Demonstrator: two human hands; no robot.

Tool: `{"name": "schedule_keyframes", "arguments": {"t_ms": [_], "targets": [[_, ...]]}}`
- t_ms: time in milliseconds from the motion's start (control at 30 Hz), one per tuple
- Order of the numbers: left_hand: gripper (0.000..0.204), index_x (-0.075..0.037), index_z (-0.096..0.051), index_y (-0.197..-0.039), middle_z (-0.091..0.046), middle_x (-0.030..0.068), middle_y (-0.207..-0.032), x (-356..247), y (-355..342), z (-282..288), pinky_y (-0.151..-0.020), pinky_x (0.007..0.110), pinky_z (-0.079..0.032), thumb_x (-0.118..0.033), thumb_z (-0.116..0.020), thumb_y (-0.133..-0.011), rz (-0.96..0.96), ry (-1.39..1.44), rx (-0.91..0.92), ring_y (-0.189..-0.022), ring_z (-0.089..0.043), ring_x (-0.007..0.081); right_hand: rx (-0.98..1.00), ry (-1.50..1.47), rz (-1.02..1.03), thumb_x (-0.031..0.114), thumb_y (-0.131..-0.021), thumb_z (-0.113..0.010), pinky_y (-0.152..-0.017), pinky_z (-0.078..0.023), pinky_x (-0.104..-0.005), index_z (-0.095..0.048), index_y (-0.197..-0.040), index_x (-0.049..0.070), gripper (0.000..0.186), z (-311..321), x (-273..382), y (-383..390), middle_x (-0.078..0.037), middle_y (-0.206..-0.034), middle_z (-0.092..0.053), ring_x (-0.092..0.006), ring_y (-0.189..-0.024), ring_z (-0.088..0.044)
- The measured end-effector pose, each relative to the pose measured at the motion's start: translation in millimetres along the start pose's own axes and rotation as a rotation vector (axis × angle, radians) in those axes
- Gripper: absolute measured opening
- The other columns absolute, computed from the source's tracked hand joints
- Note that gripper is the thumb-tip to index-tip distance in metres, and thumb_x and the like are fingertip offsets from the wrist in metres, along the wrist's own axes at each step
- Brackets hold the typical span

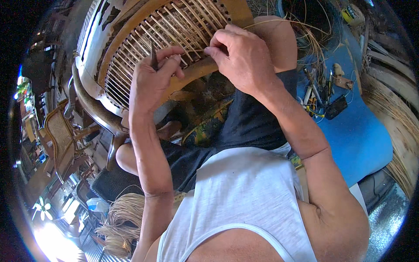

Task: The person weaves strips of cane through the back of a wooden chair using a thin tool and shears, threading the material through holes and pulling it tight.

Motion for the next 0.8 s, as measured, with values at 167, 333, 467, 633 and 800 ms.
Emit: {"name": "schedule_keyframes", "arguments": {"t_ms": [167, 333, 467, 633, 800], "targets": [[0.032, -0.006, -0.073, -0.124, -0.069, -0.0012, -0.071, 3, 12, -4, -0.057, 0.024, -0.044, -0.02, -0.062, -0.098, 0.044, 0.009, 0.017, -0.06, -0.053, 0.0039, 0.026, -0.039, -0.002, 0.021, -0.09, -0.077, -0.072, -0.054, -0.0428, -0.072, -0.089, 0.004, 0.017, 0, -4, -1, -0.011, -0.087, -0.066, -0.0298, -0.079, -0.068], [0.032, -0.007, -0.072, -0.128, -0.068, -0.0024, -0.07, 7, 13, -5, -0.056, 0.022, -0.041, -0.02, -0.062, -0.1, 0.008, 0.059, -0.032, -0.058, -0.051, 0.0028, 0.018, -0.001, 0.021, 0.018, -0.09, -0.078, -0.071, -0.054, -0.0416, -0.073, -0.089, 0.004, 0.015, 1, 4, -4, -0.01, -0.088, -0.067, -0.0285, -0.078, -0.068], [0.03, -0.01, -0.073, -0.128, -0.066, -0.003, -0.069, 3, 17, -6, -0.057, 0.022, -0.043, -0.022, -0.064, -0.101, -0.07, 0.01, -0.139, -0.061, -0.055, 0.0032, 0.021, 0.027, 0.053, 0.016, -0.089, -0.078, -0.071, -0.054, -0.0408, -0.073, -0.089, 0.004, 0.013, 2, 6, -5, -0.01, -0.087, -0.066, -0.0285, -0.078, -0.068], [0.031, -0.013, -0.074, -0.128, -0.065, -0.0006, -0.068, -4, 17, 1, -0.058, 0.027, -0.048, -0.024, -0.067, -0.1, -0.213, -0.234, -0.232, -0.062, -0.058, 0.0057, 0.018, 0.002, 0.076, 0.013, -0.089, -0.077, -0.069, -0.053, -0.0391, -0.07, -0.089, 0.003, 0.013, 3, 5, -1, -0.011, -0.086, -0.065, -0.0275, -0.076, -0.067], [0.03, -0.014, -0.075, -0.126, -0.063, 0.0018, -0.065, -16, 16, 1, -0.058, 0.03, -0.048, -0.023, -0.069, -0.098, -0.333, -0.384, -0.205, -0.059, -0.057, 0.0075, 0.006, -0.025, 0.064, 0.011, -0.09, -0.076, -0.069, -0.053, -0.0389, -0.068, -0.089, 0.003, 0.012, 4, 3, 3, -0.011, -0.087, -0.066, -0.0274, -0.076, -0.068]]}}
Point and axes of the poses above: each hand's wrist, its own y-axis away from the middle knuckle, its own z-axis out of the back of the hand, x = y × z, the point moved 8 cm from there along -y, towards the middle knuckle
